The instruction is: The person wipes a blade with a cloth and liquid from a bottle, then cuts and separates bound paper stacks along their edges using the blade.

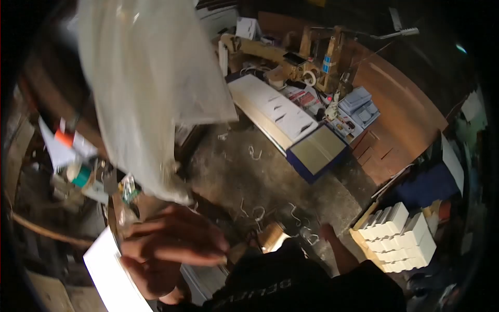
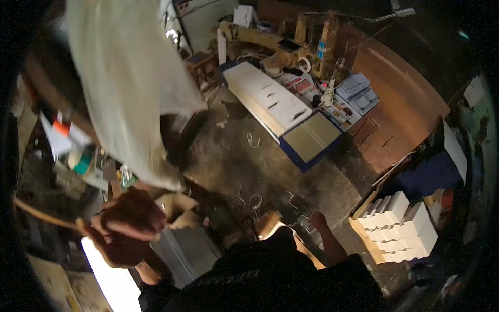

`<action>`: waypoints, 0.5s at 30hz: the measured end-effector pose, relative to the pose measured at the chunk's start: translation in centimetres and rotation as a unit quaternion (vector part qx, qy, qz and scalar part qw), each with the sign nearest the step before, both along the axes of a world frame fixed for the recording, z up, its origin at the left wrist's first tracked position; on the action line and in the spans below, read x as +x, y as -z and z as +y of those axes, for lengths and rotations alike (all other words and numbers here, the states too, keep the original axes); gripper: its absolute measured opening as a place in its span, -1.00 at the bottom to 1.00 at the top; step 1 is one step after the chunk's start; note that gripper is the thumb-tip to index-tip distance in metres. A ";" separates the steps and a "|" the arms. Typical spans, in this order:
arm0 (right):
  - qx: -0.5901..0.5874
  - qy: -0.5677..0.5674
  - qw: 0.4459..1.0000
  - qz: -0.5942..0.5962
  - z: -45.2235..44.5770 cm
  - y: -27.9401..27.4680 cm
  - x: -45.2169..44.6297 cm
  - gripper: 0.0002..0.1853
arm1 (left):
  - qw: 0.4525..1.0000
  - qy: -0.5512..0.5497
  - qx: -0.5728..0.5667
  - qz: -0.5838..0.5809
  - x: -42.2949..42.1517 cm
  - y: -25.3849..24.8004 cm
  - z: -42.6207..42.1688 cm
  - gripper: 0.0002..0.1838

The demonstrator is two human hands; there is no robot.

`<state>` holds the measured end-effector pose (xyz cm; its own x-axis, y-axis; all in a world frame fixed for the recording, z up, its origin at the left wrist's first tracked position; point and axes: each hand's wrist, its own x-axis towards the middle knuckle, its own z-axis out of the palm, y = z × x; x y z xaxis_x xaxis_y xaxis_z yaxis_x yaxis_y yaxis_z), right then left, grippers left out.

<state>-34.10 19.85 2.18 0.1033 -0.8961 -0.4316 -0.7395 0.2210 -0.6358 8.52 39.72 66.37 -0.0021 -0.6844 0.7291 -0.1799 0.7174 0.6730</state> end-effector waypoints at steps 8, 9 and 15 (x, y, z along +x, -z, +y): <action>0.259 0.003 0.965 0.045 5.9 -3.9 7.2 -0.59 | 0.961 0.111 0.238 0.086 9.9 1.9 -18.0 -0.10; 0.253 -0.004 0.966 0.042 5.7 -3.7 8.7 -0.59 | 0.960 0.100 0.225 0.135 10.8 2.5 -20.2 -0.07; -0.106 -0.148 0.983 -0.029 -6.2 3.0 21.8 -0.56 | 0.997 0.010 -0.030 0.068 21.8 1.5 -25.4 -0.27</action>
